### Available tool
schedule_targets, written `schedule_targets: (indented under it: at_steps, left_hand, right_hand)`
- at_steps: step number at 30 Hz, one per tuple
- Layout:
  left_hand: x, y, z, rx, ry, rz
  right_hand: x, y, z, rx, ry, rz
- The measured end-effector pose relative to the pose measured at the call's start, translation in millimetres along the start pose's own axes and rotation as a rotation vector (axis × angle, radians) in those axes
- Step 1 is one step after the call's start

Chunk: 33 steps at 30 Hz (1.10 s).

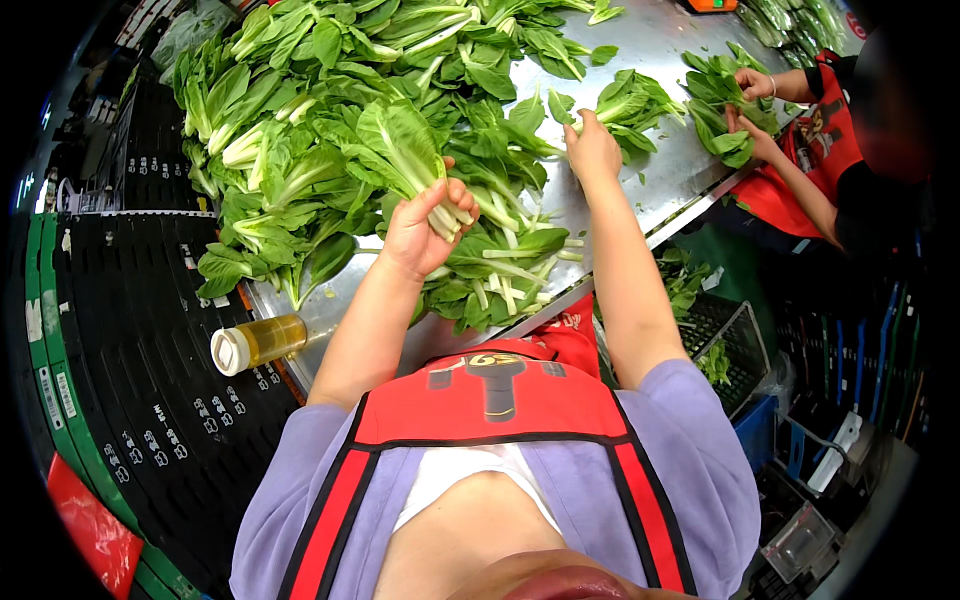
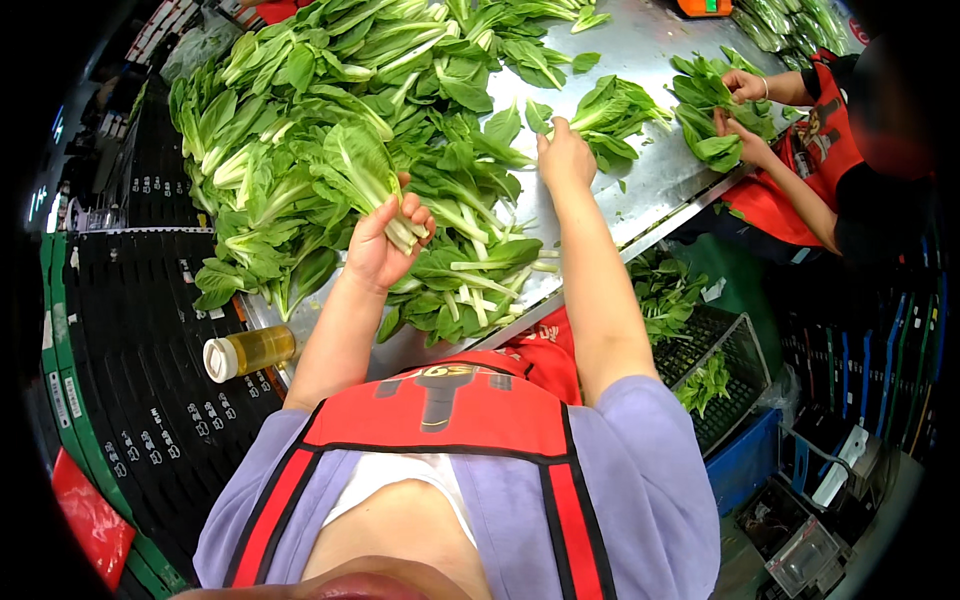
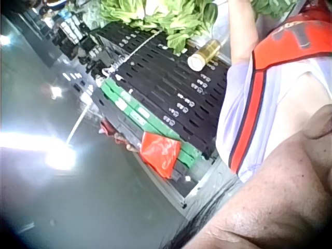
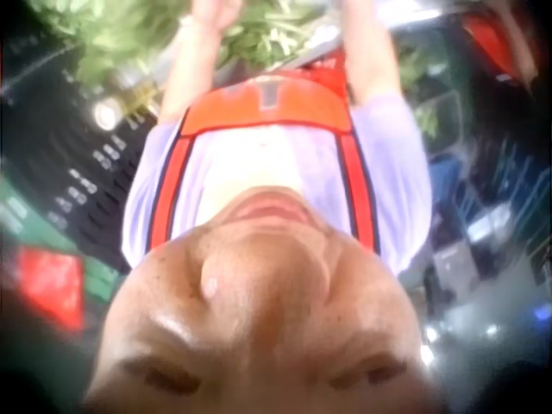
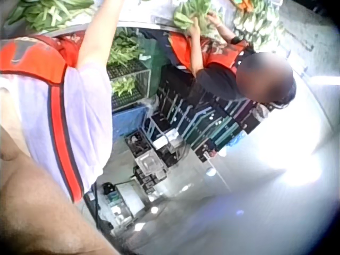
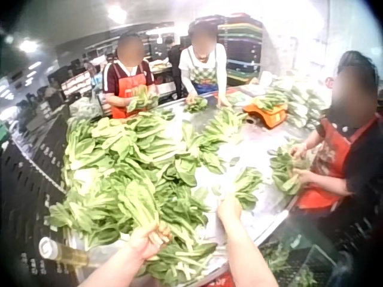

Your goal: The person stands at a metal table and sorts through a large pile of leafy green vegetables. They pick up bunches, separate the leaves, and place the sorted vegetables into a pile on the table. Another person is visible in the background performing similar tasks.

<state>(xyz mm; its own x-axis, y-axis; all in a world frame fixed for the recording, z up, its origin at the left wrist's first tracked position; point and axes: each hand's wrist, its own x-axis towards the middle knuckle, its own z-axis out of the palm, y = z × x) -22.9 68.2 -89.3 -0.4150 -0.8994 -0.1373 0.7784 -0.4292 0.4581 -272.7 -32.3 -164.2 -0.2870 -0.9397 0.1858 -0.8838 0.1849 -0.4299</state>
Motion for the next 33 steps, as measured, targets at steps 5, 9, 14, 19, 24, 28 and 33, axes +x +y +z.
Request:
schedule_targets:
  at_steps: [5, 9, 14, 19, 24, 28, 33]
  left_hand:
    - [-3.2, -1.9, 0.1, 0.074, 0.014, -0.010]
    - [-0.3, -3.1, -7.5, 0.035, 0.120, 0.026]
    - [4.2, -6.9, -3.4, 0.201, 0.358, 0.053]
    - [17.0, -17.1, 21.4, 0.216, 0.260, 0.088]
    - [12.9, -12.3, 12.1, 0.224, 0.313, 0.147]
    - [11.8, -10.7, 13.2, 0.301, 0.343, 0.238]
    - [12.4, -10.3, 12.4, 0.269, 0.383, 0.297]
  right_hand:
    - [18.6, 11.4, -7.4, -0.124, -0.242, 0.103]
    - [-7.4, 20.0, -17.1, 0.101, 0.054, 0.067]
    - [-61.9, -35.8, -66.5, 0.373, 0.061, -0.078]
    - [-96.9, -83.9, -77.3, 0.727, -0.060, -0.314]
    - [-116.5, -110.9, -66.7, 0.832, -0.005, -0.308]
    - [-120.7, -102.2, -55.2, 0.990, -0.116, -0.166]
    - [-121.8, -105.5, -59.0, 1.491, -0.282, 0.147]
